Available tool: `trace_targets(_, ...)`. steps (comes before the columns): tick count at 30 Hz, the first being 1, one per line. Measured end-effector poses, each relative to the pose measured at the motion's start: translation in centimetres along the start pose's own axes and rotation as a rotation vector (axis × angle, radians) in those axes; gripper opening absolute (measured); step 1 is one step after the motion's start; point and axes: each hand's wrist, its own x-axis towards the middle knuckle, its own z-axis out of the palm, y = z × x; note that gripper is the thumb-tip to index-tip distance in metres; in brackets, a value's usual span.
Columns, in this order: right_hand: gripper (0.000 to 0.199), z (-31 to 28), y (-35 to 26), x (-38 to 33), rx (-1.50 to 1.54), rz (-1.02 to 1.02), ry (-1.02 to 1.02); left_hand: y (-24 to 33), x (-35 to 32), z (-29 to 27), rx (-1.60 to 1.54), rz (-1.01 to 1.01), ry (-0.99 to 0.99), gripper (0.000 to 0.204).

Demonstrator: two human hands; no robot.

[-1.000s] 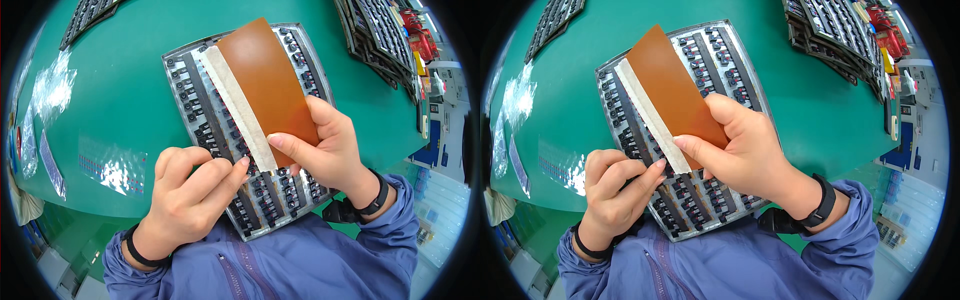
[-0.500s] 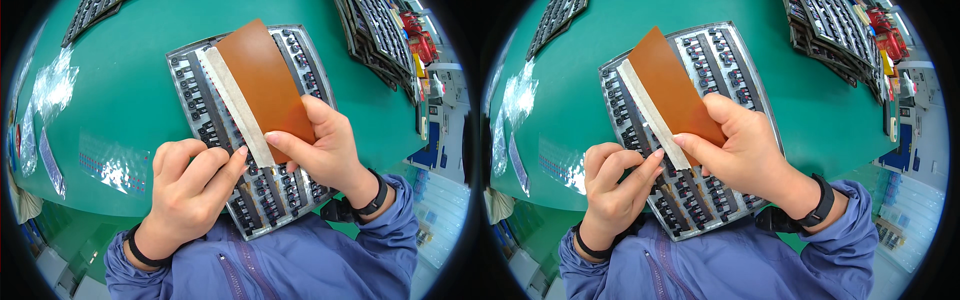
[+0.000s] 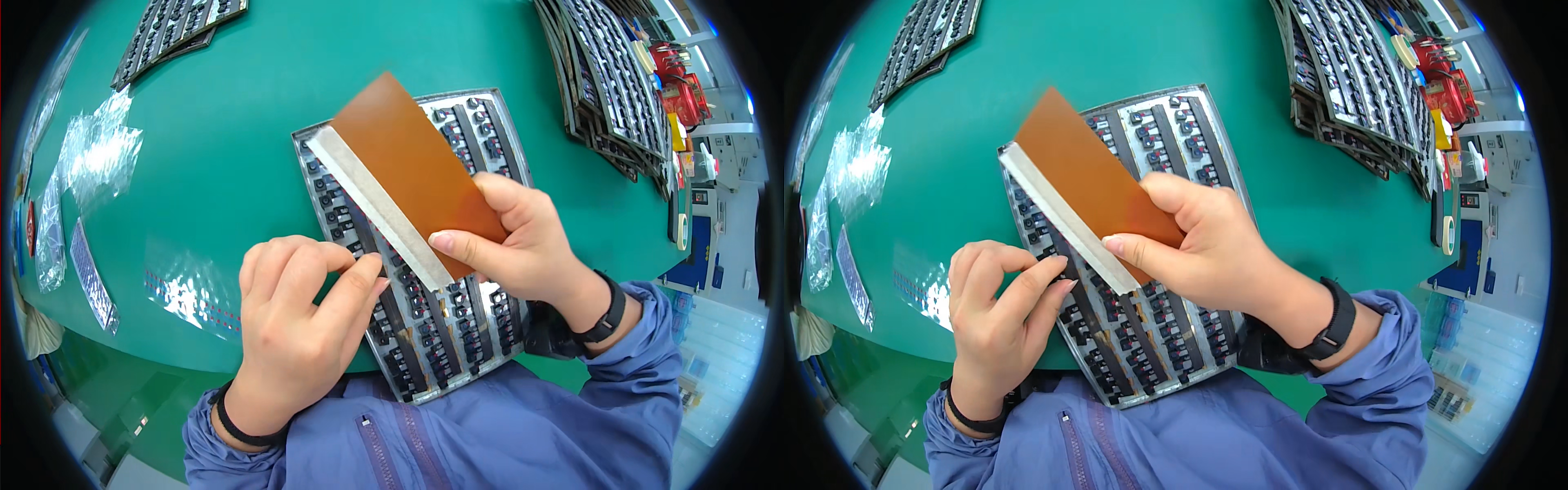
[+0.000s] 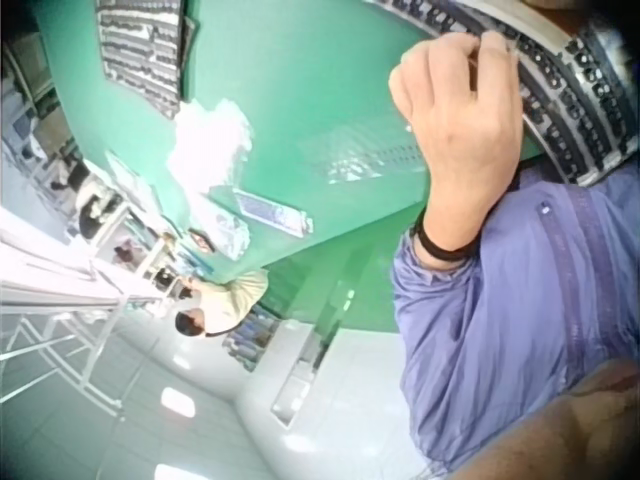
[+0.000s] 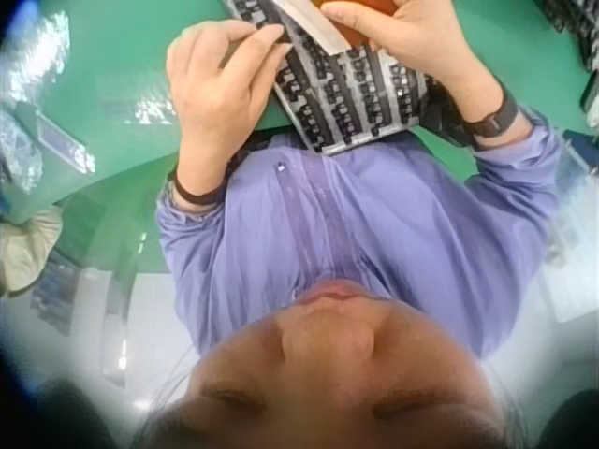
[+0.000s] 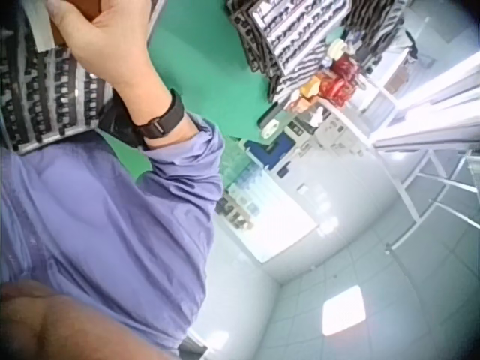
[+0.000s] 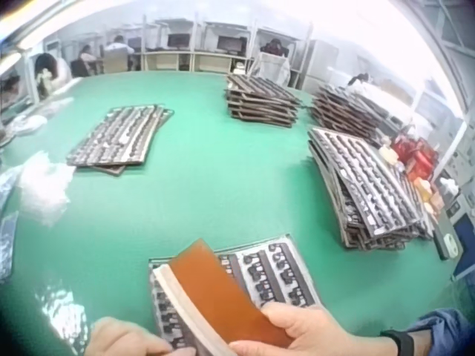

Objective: Assemble camera module components by applying adhesive or protective layers to trays of lens modules.

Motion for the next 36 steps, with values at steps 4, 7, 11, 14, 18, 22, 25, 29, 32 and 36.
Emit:
trace_targets(4, 0.018, 0.2, 1.3, 0.0, -0.116, -0.164, 0.058, -0.6, -0.5, 0.8, -0.096, 0.048, 0.020, 0.026)
trace_targets(7, 0.016, -0.1, 0.8, 0.1, -0.240, -0.188, 0.025, -0.8, -0.6, 0.8, -0.122, 0.087, 0.010, 0.028)
trace_targets(11, 0.015, 0.0, 1.3, 0.3, -0.238, -0.191, 0.046, -0.9, -0.5, 0.8, -0.147, 0.084, -0.028, 0.034)
trace_targets(14, 0.016, 0.1, 1.3, 0.2, -0.236, -0.154, 0.033, -0.9, -0.4, 0.9, -0.136, 0.080, -0.052, 0.036)
trace_targets(18, 0.016, 0.1, 1.3, 0.2, -0.254, -0.170, 0.024, -0.8, -0.4, 1.0, -0.102, 0.068, -0.082, 0.037)
trace_targets(22, 0.016, 0.0, 1.2, 0.1, -0.189, -0.112, 0.058, -0.7, -0.4, 1.0, -0.106, 0.070, -0.080, 0.038)
trace_targets(25, 0.016, 0.1, 1.2, 0.1, -0.168, -0.098, 0.077, -0.9, -0.5, 1.1, -0.111, 0.061, -0.078, 0.038)
trace_targets(29, 0.016, 0.2, 1.3, 0.1, -0.194, -0.092, 0.081, -1.1, -0.3, 1.2, -0.046, 0.079, -0.049, 0.030)
trace_targets(32, 0.015, 0.1, 1.0, 0.1, -0.185, -0.120, 0.096, -0.7, -0.1, 1.2, -0.029, 0.046, -0.055, 0.033)
trace_targets(36, 0.015, -0.1, 0.7, 0.3, -0.185, -0.040, 0.066, -0.5, -0.1, 1.2, -0.049, 0.003, -0.047, 0.038)
